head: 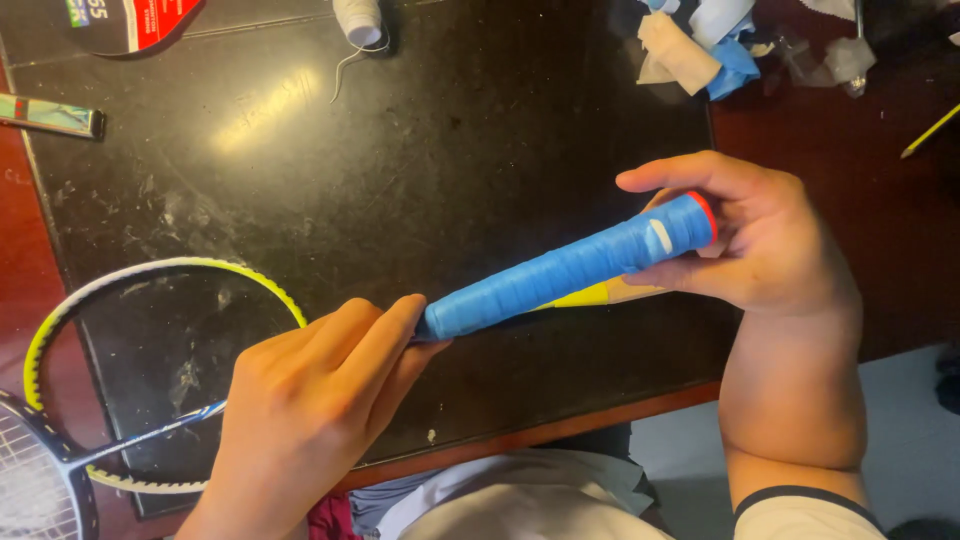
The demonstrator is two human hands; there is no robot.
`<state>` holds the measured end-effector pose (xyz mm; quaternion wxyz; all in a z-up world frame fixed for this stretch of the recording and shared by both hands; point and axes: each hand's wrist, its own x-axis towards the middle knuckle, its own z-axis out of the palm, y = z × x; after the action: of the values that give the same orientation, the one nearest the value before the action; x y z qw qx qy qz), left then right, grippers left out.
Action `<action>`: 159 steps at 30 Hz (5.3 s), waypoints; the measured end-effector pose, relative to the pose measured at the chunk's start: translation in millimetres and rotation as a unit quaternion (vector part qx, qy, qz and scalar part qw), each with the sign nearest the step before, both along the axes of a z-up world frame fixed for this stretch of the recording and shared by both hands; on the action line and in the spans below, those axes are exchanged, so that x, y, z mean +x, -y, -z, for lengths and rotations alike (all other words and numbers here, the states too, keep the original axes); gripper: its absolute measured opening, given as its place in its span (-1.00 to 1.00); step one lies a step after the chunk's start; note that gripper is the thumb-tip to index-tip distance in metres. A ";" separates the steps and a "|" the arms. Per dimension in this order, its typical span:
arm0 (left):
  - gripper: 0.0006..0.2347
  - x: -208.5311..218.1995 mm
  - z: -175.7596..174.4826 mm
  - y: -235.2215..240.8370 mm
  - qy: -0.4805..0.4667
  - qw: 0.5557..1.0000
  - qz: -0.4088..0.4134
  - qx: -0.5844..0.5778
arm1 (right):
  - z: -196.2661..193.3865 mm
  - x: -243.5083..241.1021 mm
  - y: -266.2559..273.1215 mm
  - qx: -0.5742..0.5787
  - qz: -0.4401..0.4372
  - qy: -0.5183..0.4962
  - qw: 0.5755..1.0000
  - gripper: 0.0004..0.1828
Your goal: The person wraps a blue grip tape around the handle of a yellow badminton racket. They start by securing the tape at the base of the handle and continue winding it tightly up to the butt cap, finishing by tearing the tape and pressing the end down.
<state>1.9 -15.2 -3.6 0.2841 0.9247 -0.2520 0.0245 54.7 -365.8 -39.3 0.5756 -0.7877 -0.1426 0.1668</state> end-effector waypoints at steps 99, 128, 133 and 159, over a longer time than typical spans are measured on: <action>-0.69 8.0 -0.6 -18.7 -0.034 0.997 0.069 0.031 | -36.3 -11.2 -43.8 -0.082 -0.048 0.084 0.992 -0.79; -0.73 -8.5 7.4 -14.3 -0.060 0.991 0.064 0.105 | -45.3 -13.1 -69.0 -0.258 -0.170 0.395 0.865 -0.78; -0.73 -10.8 9.4 -14.7 -0.056 0.992 0.069 0.094 | -45.6 -9.5 -67.4 -0.252 -0.178 0.375 0.874 -0.76; -0.69 -12.6 6.4 -18.2 -0.051 0.995 0.077 0.042 | -4.3 8.1 -28.9 -0.123 -0.171 0.025 0.977 -0.39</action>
<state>-10.7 3.0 -10.0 0.2586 0.9136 -0.3089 -0.0551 62.8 -336.9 -35.0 0.4336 -0.8202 -0.2684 0.2592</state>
